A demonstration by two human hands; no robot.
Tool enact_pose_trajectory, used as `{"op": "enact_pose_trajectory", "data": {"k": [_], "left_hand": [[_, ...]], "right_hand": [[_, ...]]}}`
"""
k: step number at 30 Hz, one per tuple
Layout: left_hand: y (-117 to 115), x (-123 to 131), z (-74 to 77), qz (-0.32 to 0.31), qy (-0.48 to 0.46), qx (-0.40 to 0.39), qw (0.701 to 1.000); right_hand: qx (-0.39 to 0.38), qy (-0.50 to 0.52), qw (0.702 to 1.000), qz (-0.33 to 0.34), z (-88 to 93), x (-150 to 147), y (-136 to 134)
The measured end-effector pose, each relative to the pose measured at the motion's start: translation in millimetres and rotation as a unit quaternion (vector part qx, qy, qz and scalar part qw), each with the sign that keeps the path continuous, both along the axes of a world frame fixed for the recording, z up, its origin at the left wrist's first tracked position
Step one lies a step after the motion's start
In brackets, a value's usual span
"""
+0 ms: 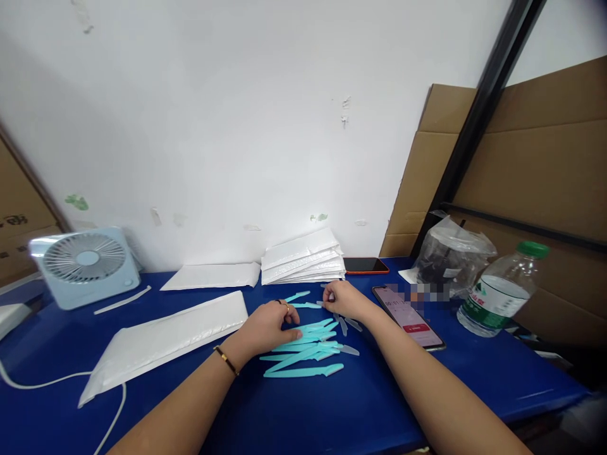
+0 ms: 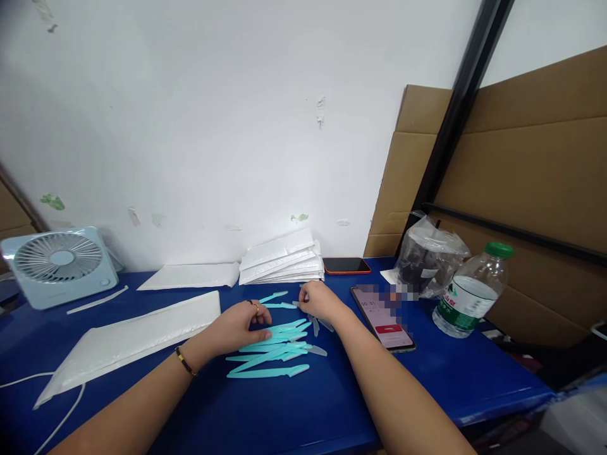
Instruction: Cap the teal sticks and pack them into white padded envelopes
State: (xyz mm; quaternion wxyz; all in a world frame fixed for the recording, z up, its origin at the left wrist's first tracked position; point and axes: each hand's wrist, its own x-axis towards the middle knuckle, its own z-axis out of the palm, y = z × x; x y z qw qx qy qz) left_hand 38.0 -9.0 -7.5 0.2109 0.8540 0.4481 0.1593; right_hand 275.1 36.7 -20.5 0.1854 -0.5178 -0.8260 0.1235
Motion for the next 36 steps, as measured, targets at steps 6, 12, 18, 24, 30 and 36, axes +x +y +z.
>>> {"op": "enact_pose_trajectory", "data": {"k": [6, 12, 18, 24, 30, 36], "left_hand": [[-1, 3, -1.0, 0.013, -0.019, -0.109, 0.994], [10, -4, -10.7, 0.056, -0.119, -0.104, 0.986], [16, -9, -7.8, 0.090, -0.195, -0.129, 0.968], [17, -12, -6.7, 0.109, -0.186, -0.094, 0.972], [18, -13, -5.0, 0.124, -0.182, -0.081, 0.972], [17, -12, -3.6, 0.115, -0.175, -0.079, 0.975]], "right_hand": [[-0.013, 0.113, 0.993, -0.006, 4.0, 3, 0], [-0.170, 0.371, 0.913, 0.005, 15.3, 0, -6], [-0.144, 0.418, 0.897, -0.007, 18.6, 0, -6], [-0.137, 0.437, 0.889, 0.009, 15.7, 4, -4], [-0.149, 0.437, 0.886, 0.036, 15.8, 2, -5], [-0.145, 0.419, 0.895, 0.048, 15.4, -1, -7]]}}
